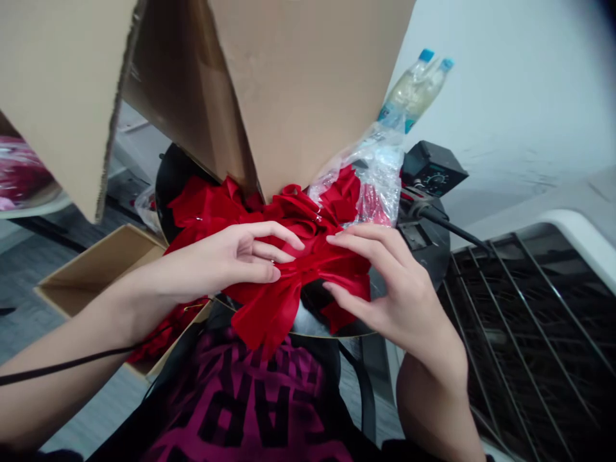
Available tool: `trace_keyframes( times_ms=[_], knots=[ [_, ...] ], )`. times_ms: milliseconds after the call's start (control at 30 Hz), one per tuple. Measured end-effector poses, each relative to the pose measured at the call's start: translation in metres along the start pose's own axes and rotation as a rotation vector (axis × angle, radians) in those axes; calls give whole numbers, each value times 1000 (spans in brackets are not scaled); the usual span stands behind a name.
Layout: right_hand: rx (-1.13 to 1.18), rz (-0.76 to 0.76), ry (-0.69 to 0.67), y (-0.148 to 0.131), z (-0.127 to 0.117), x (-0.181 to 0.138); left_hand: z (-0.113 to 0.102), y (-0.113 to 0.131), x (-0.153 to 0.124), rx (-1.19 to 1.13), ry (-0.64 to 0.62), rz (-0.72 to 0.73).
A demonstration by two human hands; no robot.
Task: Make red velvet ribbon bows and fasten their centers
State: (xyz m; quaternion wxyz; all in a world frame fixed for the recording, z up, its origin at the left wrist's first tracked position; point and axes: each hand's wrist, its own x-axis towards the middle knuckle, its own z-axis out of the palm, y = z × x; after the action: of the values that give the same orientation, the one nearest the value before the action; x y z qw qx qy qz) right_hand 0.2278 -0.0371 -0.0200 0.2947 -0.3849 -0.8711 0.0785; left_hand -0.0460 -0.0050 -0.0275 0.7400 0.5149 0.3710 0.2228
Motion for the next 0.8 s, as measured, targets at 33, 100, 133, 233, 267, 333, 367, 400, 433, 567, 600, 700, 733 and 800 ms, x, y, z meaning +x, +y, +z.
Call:
trace_keyframes(
  times_ms=[33,100,133,233,267,333,367,400,433,567,600,700,733,800],
  knots=[
    [63,26,-9,0,2,2,-2,-3,-3,5,24,3],
    [162,94,-33,-1,6,3,-6,-7,-8,2,72,3],
    [208,131,-41,-1,7,3,-8,-10,-10,-3,95,2],
    [375,261,-46,-1,12,-1,-12,-15,-17,6,161,17],
    [428,301,-43,-1,13,-3,-14,-17,-19,22,182,20],
    [496,359,-24,0,16,-8,-17,-19,-23,61,204,22],
    [507,372,-13,0,18,-9,-19,-20,-25,82,201,28],
    [505,372,3,0,19,-11,-20,-21,-26,106,188,40],
    [498,360,19,0,21,-12,-21,-21,-27,131,166,58],
    [492,275,39,3,21,-14,-21,-21,-30,216,129,111],
    [494,259,18,3,18,-14,-21,-21,-30,233,144,120],
    [383,184,-31,-1,10,-9,-20,-19,-30,297,199,154],
    [284,144,-24,-6,8,-6,-20,-18,-30,322,210,161],
    [32,48,-11,-19,8,3,-18,-15,-29,356,222,172]
  ],
)
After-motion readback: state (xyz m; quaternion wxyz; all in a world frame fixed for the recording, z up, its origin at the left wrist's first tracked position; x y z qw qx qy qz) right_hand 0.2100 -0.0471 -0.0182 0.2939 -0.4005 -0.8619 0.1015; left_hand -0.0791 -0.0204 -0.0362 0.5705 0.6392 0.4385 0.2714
